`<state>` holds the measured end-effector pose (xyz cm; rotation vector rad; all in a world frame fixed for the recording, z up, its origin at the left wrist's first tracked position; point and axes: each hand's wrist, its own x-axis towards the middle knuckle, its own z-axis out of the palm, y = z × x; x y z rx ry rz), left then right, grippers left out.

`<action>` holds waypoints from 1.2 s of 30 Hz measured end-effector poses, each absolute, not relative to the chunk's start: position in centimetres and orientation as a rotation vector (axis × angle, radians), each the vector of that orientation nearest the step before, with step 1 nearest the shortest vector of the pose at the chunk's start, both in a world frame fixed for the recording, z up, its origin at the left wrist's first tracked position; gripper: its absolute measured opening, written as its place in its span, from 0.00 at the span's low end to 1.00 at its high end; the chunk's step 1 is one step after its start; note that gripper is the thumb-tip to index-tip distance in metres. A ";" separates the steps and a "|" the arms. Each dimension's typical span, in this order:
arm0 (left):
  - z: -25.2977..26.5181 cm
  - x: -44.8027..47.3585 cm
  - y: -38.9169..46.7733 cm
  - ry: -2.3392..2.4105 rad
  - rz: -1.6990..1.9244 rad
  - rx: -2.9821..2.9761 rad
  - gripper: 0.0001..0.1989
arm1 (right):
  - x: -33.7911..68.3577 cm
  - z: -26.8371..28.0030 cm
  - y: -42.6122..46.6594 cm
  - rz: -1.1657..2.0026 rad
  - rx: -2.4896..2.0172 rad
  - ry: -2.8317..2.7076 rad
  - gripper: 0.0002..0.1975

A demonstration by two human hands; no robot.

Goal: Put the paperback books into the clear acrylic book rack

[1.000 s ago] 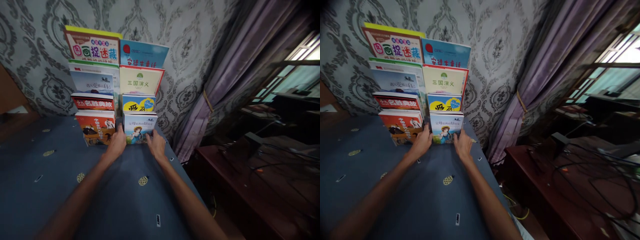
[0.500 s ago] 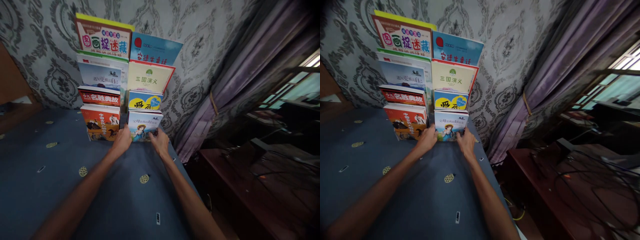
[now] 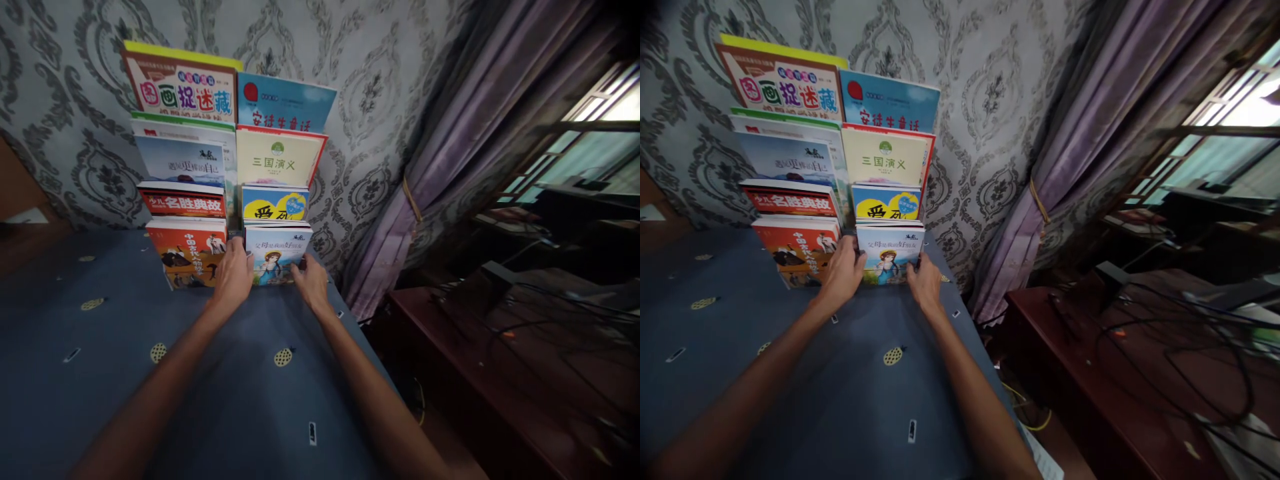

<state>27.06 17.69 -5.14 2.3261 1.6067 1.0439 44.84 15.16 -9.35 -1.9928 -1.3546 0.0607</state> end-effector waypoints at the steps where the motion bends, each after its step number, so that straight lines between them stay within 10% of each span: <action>1: -5.1 27.1 17.8 1.605 1.047 2.322 0.07 | 44.8 -9.3 15.1 0.067 -1.990 -1.355 0.14; 36: -1.2 28.4 19.9 1.486 1.156 2.376 0.08 | 45.4 -11.6 16.5 -0.007 -1.807 -1.347 0.09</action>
